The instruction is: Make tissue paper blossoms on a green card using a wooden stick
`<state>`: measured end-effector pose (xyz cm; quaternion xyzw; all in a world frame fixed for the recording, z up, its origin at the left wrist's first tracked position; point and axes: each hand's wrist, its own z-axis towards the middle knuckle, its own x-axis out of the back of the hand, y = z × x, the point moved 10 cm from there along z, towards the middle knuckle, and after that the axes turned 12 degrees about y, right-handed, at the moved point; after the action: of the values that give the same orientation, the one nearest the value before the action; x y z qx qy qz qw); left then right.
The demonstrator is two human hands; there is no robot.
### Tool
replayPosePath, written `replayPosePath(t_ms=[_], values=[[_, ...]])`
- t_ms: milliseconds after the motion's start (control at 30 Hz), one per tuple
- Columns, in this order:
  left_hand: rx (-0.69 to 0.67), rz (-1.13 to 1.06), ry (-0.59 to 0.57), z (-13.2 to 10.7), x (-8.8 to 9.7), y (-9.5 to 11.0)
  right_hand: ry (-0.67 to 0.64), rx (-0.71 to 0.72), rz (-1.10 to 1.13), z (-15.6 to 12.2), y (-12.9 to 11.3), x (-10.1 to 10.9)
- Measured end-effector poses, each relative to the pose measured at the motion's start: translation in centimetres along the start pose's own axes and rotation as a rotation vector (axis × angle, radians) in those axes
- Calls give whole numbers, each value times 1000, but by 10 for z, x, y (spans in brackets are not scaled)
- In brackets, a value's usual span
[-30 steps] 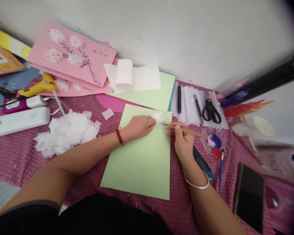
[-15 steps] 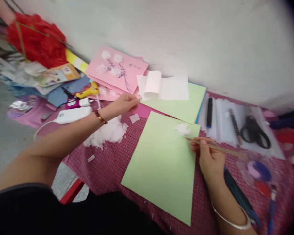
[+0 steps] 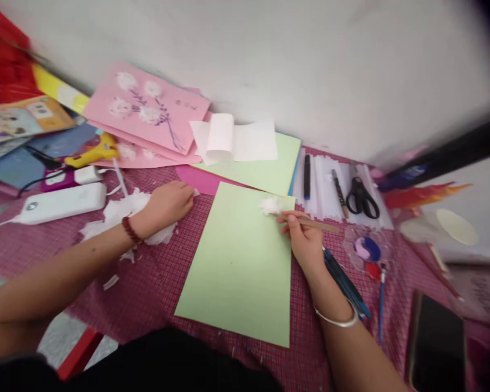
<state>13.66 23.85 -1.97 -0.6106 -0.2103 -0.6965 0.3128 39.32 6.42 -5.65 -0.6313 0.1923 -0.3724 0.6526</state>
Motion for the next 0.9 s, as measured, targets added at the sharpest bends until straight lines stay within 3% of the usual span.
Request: replayPosePath(t_ms=[67, 133, 200, 300, 367, 433, 567, 700, 900], values=[[77, -25, -3, 8, 6, -2, -12, -17, 1, 2, 2, -2], [108, -136, -3, 16, 17, 11, -14, -23, 12, 3, 3, -2], [57, -343, -12, 22, 26, 42, -20, -13, 17, 3, 2, -3], [-169, -669, -99, 29, 30, 110, -29, -6, 19, 4, 0, -4], [-326, -746, -176, 32, 24, 151, -31, -11, 21, 5, -1, -4], [-382, -678, -205, 39, 12, 173, -31, -14, 27, 6, -2, -3], [-262, -532, -110, 61, -6, 175, -30, -18, 41, 6, 0, -2], [-163, -641, -79, 68, -12, 168, -12, -2, 49, 5, 0, 1], [-98, -778, -48, 71, -13, 163, 195, -29, 187, -1, -6, 26]])
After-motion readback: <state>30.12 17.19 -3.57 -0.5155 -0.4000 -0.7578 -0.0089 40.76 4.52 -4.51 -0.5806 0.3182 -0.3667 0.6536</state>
